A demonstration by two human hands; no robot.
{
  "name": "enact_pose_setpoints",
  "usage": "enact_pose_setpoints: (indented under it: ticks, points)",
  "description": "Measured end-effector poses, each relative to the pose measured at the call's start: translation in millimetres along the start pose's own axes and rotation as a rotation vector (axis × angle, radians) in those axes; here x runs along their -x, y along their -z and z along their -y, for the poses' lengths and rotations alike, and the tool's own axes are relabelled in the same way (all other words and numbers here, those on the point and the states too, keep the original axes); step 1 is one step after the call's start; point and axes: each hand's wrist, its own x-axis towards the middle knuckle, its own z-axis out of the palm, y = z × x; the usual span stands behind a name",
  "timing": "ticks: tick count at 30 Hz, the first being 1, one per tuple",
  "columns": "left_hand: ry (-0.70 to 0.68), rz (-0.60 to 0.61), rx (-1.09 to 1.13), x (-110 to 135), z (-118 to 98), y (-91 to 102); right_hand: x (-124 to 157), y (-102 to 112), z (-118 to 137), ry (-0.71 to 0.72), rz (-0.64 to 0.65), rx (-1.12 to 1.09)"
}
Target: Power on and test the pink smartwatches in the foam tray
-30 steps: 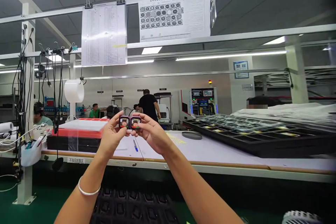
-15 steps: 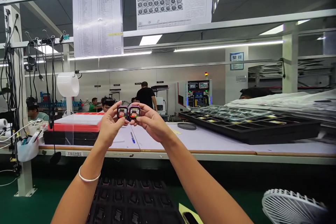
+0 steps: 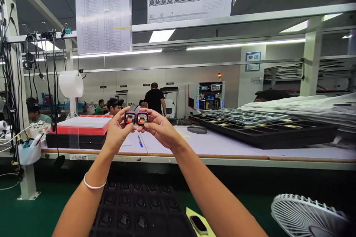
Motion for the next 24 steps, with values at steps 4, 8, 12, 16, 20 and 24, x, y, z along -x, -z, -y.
enact_pose_setpoints:
  ticks: [4,8,12,16,20,24]
  points:
    - [-0.009,0.006,-0.015,-0.9,0.3,1.1,-1.1,0.6,0.2,-0.005,0.012,0.013]
    - [-0.028,0.010,-0.003,-3.8,-3.5,0.3,-3.7,-0.7,5.4,0.008,0.022,0.029]
    - [-0.054,0.009,0.003,-6.0,-9.3,-2.5,-5.5,-2.3,12.5,0.042,0.030,0.052]
    - [-0.079,0.002,0.005,-7.5,-13.2,-4.7,-5.8,-3.8,17.8,0.066,0.041,0.061]
    - [-0.071,-0.012,0.002,-3.6,-11.6,-5.0,-0.5,-5.7,15.4,0.066,0.030,0.057]
    - [0.008,-0.013,-0.009,15.1,1.9,-2.0,18.9,-6.9,-2.8,0.002,-0.004,0.030]
